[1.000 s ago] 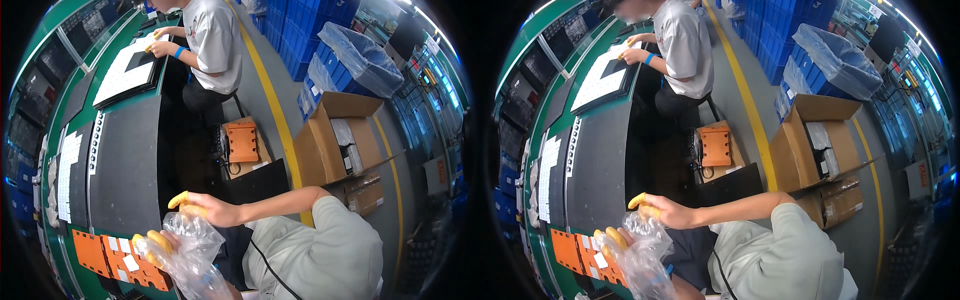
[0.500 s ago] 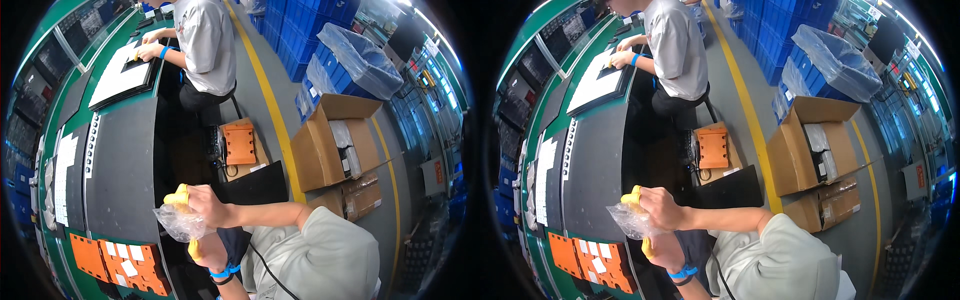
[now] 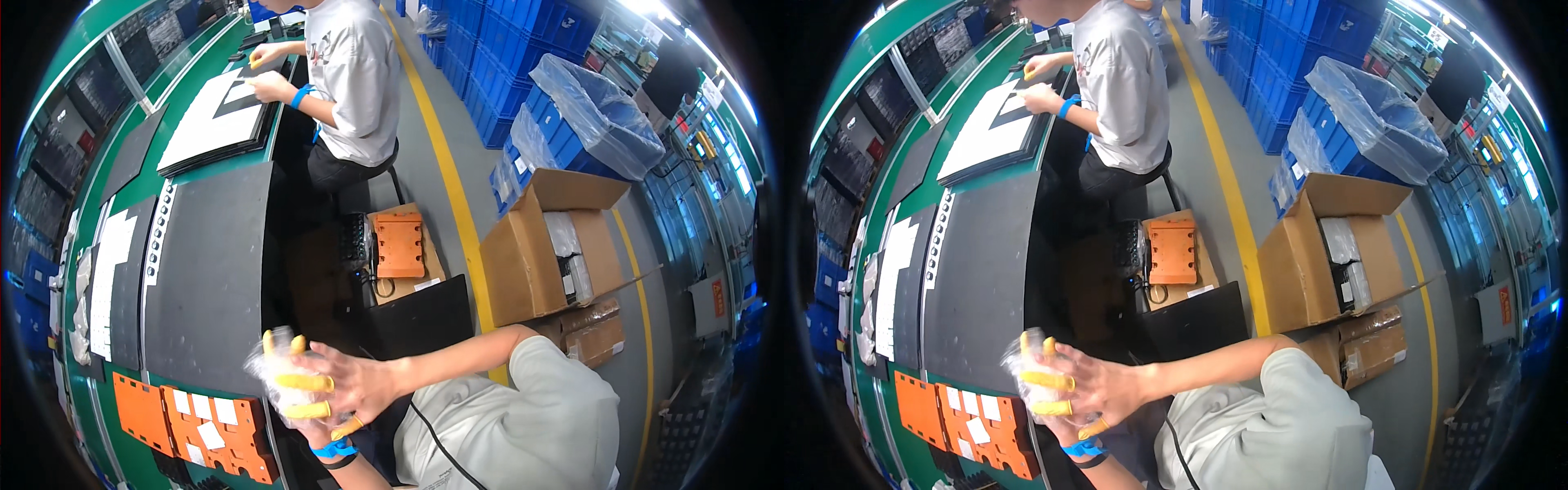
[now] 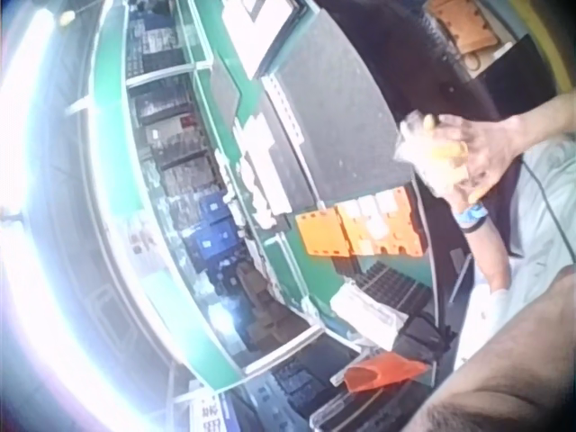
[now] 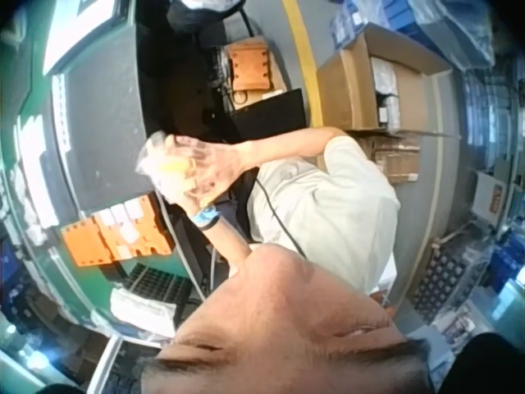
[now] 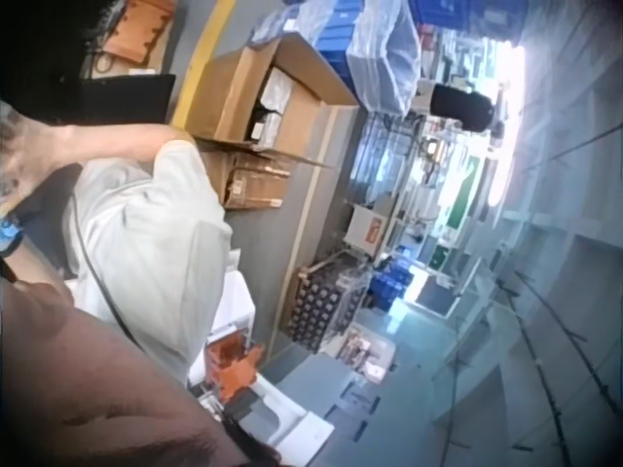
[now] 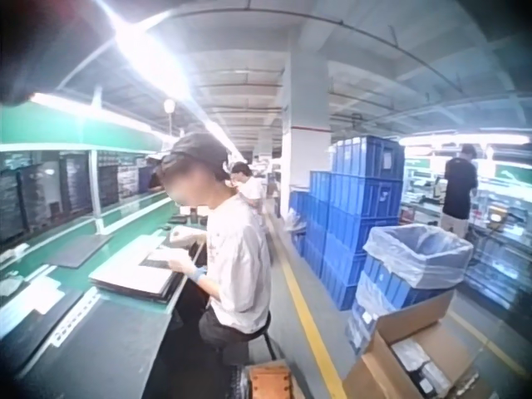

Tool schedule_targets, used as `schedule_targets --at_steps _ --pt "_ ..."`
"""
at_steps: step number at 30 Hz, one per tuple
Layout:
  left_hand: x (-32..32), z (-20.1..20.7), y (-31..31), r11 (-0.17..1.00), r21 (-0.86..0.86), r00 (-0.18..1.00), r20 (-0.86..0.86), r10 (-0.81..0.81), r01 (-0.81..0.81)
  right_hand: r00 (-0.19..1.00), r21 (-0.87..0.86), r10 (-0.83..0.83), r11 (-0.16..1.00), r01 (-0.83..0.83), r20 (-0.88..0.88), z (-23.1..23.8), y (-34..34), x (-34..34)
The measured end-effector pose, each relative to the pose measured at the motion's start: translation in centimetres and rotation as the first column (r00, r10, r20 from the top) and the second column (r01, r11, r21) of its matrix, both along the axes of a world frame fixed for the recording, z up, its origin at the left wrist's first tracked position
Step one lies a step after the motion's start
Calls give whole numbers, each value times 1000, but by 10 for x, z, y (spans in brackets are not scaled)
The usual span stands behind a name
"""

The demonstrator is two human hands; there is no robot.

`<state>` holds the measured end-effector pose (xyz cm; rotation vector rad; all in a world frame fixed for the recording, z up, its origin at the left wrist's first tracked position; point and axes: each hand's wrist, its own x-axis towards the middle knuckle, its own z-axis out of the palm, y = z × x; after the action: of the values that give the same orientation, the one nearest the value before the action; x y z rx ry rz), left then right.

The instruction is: The person unpacks a plastic-wrapped tray of cylindrical cells from a cardboard box and places it on the workbench. They remove the plastic wrapping and a white foam insert. The person picks up individual cells from the tray and places them into slots on an orange fixture, then moves the fixture to a testing machine.

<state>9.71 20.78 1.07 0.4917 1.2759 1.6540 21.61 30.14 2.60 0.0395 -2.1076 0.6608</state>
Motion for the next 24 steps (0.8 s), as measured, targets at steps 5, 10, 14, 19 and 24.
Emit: schedule_targets --at_steps 5,10,14,19,24 --pt "15 2 -13 990 -40 989 -51 -141 139 987 70 39 997 -28 -156 -12 23 -5" --pt "42 31 4 984 12 983 -54 -177 178 959 1 -14 1000 15 -284 -13 24 -3" --pt "56 8 9 941 304 974 119 -193 150 906 -204 -312 944 260 -285 3 24 1" --pt "53 13 20 923 373 959 211 -189 100 956 -179 -231 964 198 -182 -2 35 -5" --pt "41 23 37 997 65 984 172 -43 32 994 -81 13 997 -4 105 -1 58 17"
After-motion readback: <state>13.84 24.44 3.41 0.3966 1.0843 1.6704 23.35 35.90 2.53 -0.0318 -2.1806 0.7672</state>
